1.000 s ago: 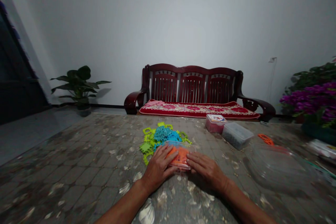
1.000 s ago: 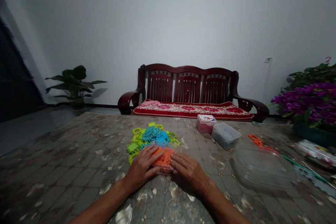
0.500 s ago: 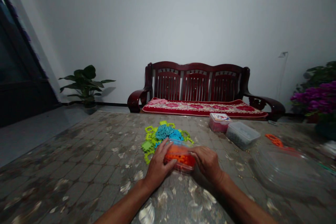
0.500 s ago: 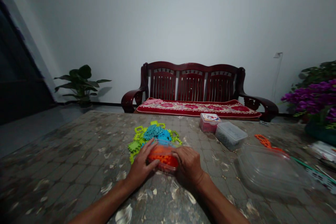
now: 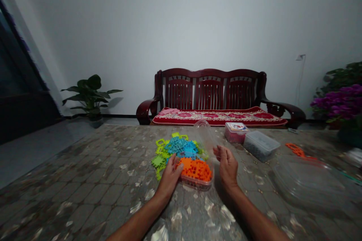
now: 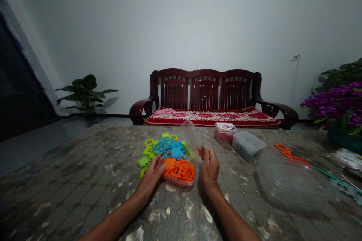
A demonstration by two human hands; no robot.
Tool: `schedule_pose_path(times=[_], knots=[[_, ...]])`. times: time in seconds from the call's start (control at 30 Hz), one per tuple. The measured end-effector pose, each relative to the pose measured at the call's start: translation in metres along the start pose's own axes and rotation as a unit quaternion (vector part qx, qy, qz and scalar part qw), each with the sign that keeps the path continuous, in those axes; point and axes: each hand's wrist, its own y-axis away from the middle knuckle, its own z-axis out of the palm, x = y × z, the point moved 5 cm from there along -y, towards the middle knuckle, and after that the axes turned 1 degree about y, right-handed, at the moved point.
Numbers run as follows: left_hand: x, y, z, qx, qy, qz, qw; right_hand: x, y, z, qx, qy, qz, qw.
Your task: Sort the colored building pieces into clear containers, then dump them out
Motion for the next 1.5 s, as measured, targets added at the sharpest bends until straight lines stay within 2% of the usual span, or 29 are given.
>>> schedule_pose_path(times=[0.07, 0.17, 0.37, 0.57, 0.63, 0.73, 0.8, 0.87, 1.0, 1.1, 1.37, 1.5], knots=[[0.005, -0.004, -0.005, -0.015, 0.017, -0.041, 0.999, 0.012, 0.004, 0.004, 0.001, -0.045, 0.058, 0.997], [0.016, -0.007, -0.003, -0.04, 0.077, -0.115, 0.99, 0.021, 0.013, 0.009, -0.013, -0.077, 0.1, 0.992], [0.037, 0.001, 0.014, -0.001, 0.275, -0.226, 0.934, 0.028, 0.012, 0.009, -0.003, -0.143, 0.166, 0.976], [0.069, 0.008, 0.022, -0.065, 0.313, -0.306, 0.896, 0.026, 0.001, 0.004, 0.019, -0.192, 0.175, 0.966], [0.077, 0.0, 0.013, -0.057, 0.294, -0.29, 0.909, 0.026, -0.001, 0.0, 0.029, -0.191, 0.171, 0.966], [0.082, -0.024, -0.016, 0.01, 0.212, -0.232, 0.949, 0.028, -0.001, -0.003, 0.028, -0.181, 0.183, 0.966], [0.083, -0.045, -0.04, 0.047, 0.127, -0.17, 0.976, 0.03, 0.0, -0.004, 0.023, -0.18, 0.199, 0.963], [0.086, -0.066, -0.063, 0.082, -0.014, -0.091, 0.992, 0.032, 0.003, -0.002, 0.017, -0.182, 0.21, 0.96], [0.085, -0.097, -0.095, 0.13, -0.138, -0.052, 0.98, 0.034, 0.008, 0.002, 0.004, -0.184, 0.227, 0.956], [0.091, -0.11, -0.106, 0.148, -0.23, -0.03, 0.961, 0.033, 0.009, 0.002, -0.004, -0.185, 0.23, 0.956], [0.105, -0.12, -0.106, 0.144, -0.385, 0.002, 0.912, 0.033, 0.005, -0.005, 0.032, -0.189, 0.238, 0.952], [0.109, -0.121, -0.101, 0.136, -0.426, 0.022, 0.894, 0.032, 0.007, -0.004, 0.019, -0.189, 0.238, 0.952]])
